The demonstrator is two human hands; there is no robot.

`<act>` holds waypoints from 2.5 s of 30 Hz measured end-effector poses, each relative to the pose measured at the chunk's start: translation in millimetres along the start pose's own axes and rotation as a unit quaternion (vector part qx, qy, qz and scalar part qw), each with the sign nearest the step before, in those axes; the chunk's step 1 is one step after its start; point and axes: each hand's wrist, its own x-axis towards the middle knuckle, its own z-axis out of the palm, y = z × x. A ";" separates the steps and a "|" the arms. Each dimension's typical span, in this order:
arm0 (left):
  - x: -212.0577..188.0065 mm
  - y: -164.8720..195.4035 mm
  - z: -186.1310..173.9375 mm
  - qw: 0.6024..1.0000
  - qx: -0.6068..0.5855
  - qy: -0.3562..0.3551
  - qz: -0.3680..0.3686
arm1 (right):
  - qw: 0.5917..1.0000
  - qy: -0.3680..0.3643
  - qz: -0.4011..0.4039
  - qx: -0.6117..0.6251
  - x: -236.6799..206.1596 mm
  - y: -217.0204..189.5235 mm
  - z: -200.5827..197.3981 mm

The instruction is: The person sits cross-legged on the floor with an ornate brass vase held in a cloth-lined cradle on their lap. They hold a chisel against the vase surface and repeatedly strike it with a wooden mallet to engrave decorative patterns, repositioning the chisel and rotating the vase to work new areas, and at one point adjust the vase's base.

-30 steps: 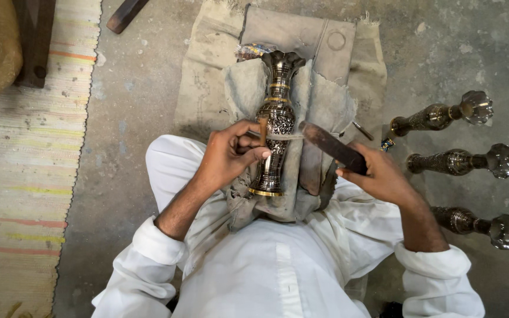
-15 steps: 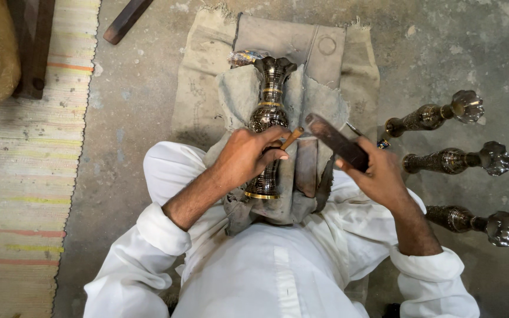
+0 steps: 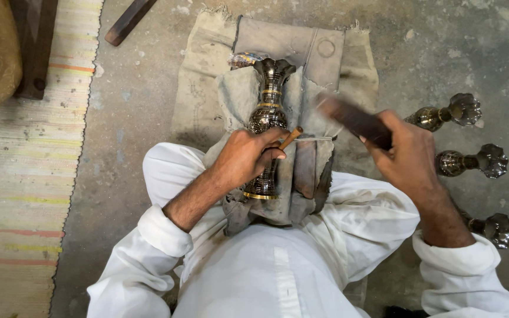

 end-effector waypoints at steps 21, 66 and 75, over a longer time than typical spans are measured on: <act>-13.5 -16.2 -9.0 0.997 -0.041 0.047 0.048 | 0.991 -0.003 -0.082 -0.102 10.2 -22.0 -1.4; -22.7 -15.2 0.2 0.995 -0.095 0.001 -0.002 | 0.998 -0.043 -0.039 -0.004 14.1 -19.2 13.9; -23.3 -15.3 4.5 0.996 -0.085 0.009 0.004 | 0.996 -0.022 -0.066 -0.053 7.1 -10.0 9.2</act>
